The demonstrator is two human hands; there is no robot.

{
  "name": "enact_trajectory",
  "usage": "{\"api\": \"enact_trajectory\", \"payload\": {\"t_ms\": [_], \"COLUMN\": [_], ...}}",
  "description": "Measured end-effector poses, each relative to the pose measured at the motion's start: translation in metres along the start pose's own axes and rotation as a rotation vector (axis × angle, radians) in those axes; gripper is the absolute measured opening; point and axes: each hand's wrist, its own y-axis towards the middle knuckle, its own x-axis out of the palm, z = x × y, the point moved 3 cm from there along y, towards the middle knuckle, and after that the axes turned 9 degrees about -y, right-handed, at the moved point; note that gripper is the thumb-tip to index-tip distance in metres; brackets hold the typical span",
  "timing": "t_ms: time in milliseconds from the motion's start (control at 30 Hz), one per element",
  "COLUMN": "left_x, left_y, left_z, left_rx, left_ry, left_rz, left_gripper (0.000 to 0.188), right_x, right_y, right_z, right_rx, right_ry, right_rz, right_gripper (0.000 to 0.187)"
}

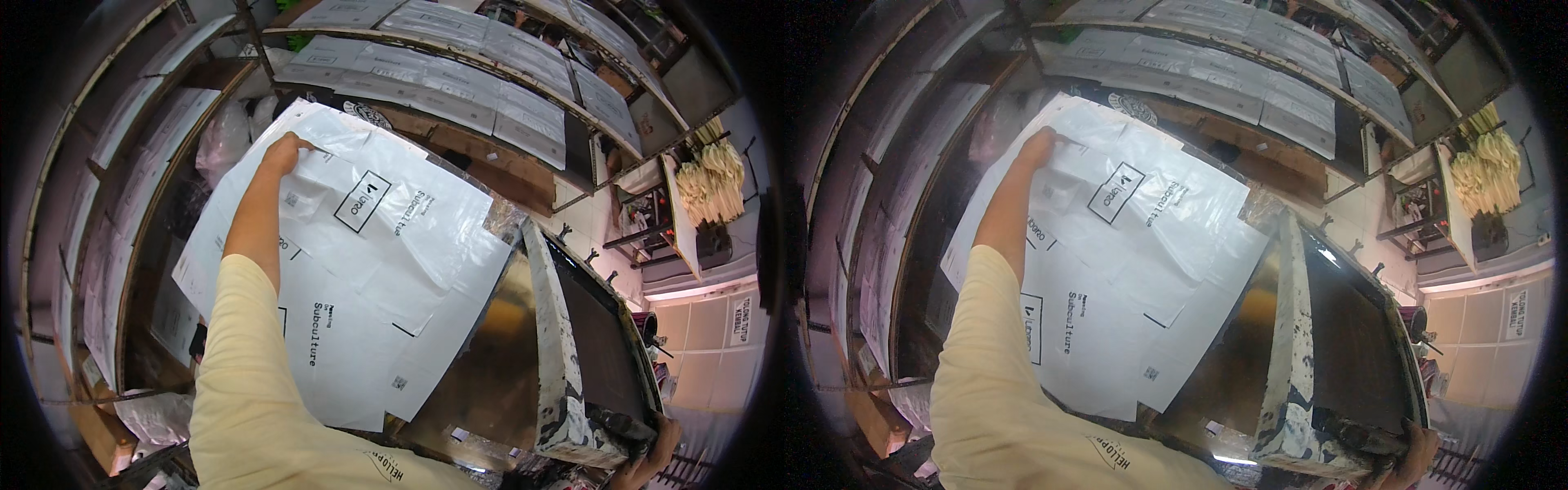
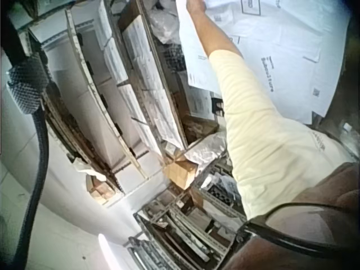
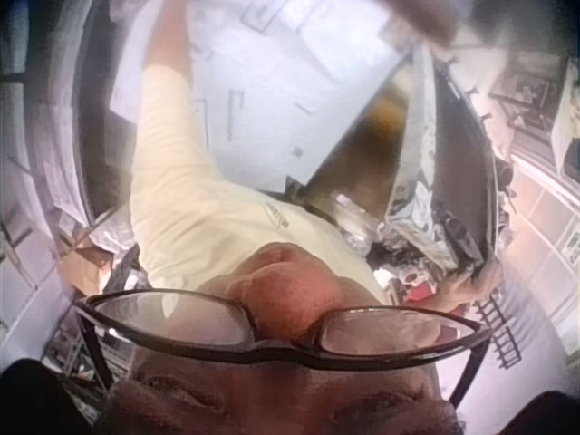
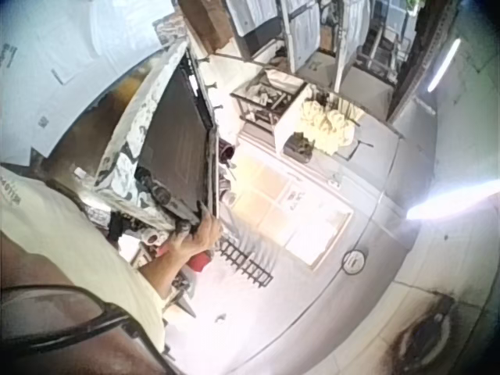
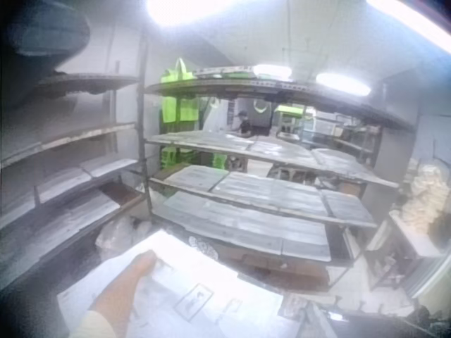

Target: The person performs screen printing onto paper or plastic packaging materials, applying ink with a squeegee through a mesh screen, then removes and organizes the printed items onto nearby shelves.

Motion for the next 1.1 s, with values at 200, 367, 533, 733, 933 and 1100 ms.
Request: {"api": "enact_trajectory", "payload": {"t_ms": [200, 367, 533, 733, 933, 1100], "left_x": [0.008, 0.016, 0.021, 0.017, 0.007, 0.001], "left_y": [0.009, 0.022, 0.033, 0.036, 0.035, 0.045], "left_z": [-0.001, 0.003, -0.004, 0.0, -0.006, 0.003], "left_rx": [-0.043, -0.124, -0.116, -0.091, -0.042, -0.083], "left_ry": [0.05, -0.03, -0.009, 0.005, 0.047, 0.005], "left_rz": [-0.027, -0.08, -0.108, 0.03, 0.267, 0.301], "left_gripper": [0.07, 0.08, 0.081, 0.079, 0.079, 0.076], "right_x": [0.002, 0.001, 0.001, 0.001, 0.003, 0.004], "right_y": [-0.001, 0.002, 0.002, 0.002, 0.003, -0.004], "right_z": [0.001, -0.007, -0.008, -0.01, -0.013, -0.005], "right_rx": [-0.007, -0.009, -0.012, 0.004, 0.019, 0.036], "right_ry": [-0.031, -0.04, -0.026, -0.028, -0.014, -0.094], "right_rz": [-0.018, -0.009, -0.013, -0.037, -0.011, -0.041], "right_gripper": [0.075, 0.075, 0.076, 0.076, 0.078, 0.079]}}
